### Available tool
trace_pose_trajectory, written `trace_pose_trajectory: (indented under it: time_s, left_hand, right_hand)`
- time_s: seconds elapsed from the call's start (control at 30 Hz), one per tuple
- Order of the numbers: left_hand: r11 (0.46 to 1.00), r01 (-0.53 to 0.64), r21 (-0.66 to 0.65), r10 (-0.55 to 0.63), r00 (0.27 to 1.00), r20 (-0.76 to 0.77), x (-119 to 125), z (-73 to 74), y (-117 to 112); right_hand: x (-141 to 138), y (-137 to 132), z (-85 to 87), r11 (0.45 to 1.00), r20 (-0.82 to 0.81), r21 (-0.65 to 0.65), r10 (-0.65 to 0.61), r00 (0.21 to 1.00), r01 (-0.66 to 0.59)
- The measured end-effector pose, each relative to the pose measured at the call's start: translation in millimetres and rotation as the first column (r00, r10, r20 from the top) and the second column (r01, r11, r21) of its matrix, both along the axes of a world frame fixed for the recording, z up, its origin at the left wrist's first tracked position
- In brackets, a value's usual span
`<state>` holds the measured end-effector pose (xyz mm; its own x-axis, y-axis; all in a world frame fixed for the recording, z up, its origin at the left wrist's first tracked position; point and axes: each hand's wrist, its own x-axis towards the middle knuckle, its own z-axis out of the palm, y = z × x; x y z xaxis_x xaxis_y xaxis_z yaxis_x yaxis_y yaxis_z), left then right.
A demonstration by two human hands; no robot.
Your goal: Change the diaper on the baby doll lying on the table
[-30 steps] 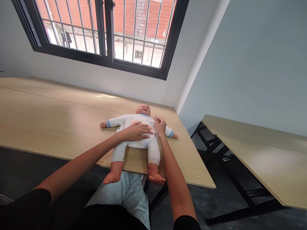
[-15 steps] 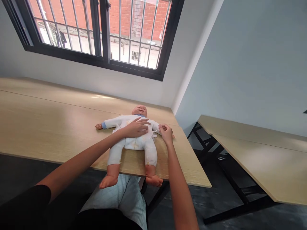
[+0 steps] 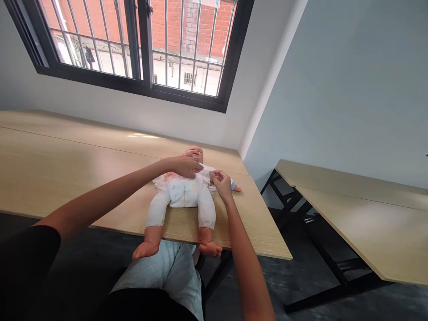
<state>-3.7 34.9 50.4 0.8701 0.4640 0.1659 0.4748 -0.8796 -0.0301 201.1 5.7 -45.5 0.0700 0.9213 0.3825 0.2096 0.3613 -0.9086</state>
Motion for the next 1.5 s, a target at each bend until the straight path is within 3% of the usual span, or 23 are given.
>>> trace_pose_trajectory:
  time_s: [0.23, 0.37, 0.43, 0.5, 0.53, 0.63, 0.73, 0.87, 1.0, 1.03, 1.07, 1.27, 1.4, 1.5]
  left_hand:
    - [0.999, 0.01, -0.035, -0.007, 0.996, 0.091, 3, 11.5, -10]
    - [0.993, -0.078, 0.085, 0.062, 0.982, 0.179, 4, 10.2, -30]
    - [0.957, -0.257, 0.136, 0.188, 0.903, 0.387, -5, 4.7, -50]
    - [0.894, -0.447, 0.032, 0.342, 0.726, 0.597, -19, -5.0, -72]
    - [0.871, -0.487, -0.056, 0.41, 0.662, 0.627, -27, -11.0, -80]
    - [0.824, -0.492, -0.279, 0.552, 0.592, 0.587, -49, -29.2, -89]
    - [0.782, -0.346, -0.518, 0.615, 0.563, 0.552, -60, -41.0, -77]
    - [0.644, 0.021, -0.765, 0.643, 0.528, 0.555, -60, -41.6, -61]
    - [0.412, 0.429, -0.804, 0.675, 0.448, 0.586, -54, -37.1, -58]
    - [0.371, 0.472, -0.8, 0.69, 0.437, 0.578, -52, -37.7, -57]
    - [0.362, 0.475, -0.802, 0.707, 0.42, 0.568, -52, -39.6, -54]
    - [0.587, 0.16, -0.794, 0.774, 0.178, 0.608, -51, -70.5, -33]
    - [0.646, -0.027, -0.763, 0.756, 0.166, 0.634, -53, -88.5, -26]
    - [0.668, -0.171, -0.724, 0.744, 0.153, 0.65, -56, -90.2, -25]
  right_hand:
    - [-28, -20, 12.3, 0.949, -0.13, -0.066, 0.299, 0.945, -0.309]
    - [-37, -31, 16.3, 0.905, -0.234, -0.123, 0.372, 0.898, -0.407]
    - [-39, -35, 18.8, 0.903, -0.267, -0.143, 0.359, 0.894, -0.405]
    - [-39, -36, 20.2, 0.895, -0.31, -0.152, 0.359, 0.88, -0.419]
    - [-39, -36, 20.2, 0.887, -0.331, -0.154, 0.368, 0.869, -0.435]
    - [-39, -32, 18.2, 0.878, -0.389, -0.14, 0.376, 0.841, -0.458]
    - [-39, -28, 16.4, 0.882, -0.444, -0.111, 0.367, 0.817, -0.457]
    - [-40, -30, 18.7, 0.877, -0.451, -0.104, 0.378, 0.809, -0.468]
    - [-41, -35, 21.0, 0.868, -0.436, -0.129, 0.386, 0.813, -0.48]
    - [-41, -35, 20.8, 0.87, -0.436, -0.132, 0.38, 0.816, -0.476]
    - [-41, -35, 20.1, 0.877, -0.432, -0.141, 0.363, 0.825, -0.46]
    - [-38, -25, 9.9, 0.953, -0.22, -0.205, 0.177, 0.959, -0.222]
    - [-33, -15, -1.0, 0.988, -0.095, -0.149, 0.02, 0.995, -0.034]
    - [-29, -6, -10.2, 0.991, -0.046, -0.132, -0.029, 0.999, 0.023]
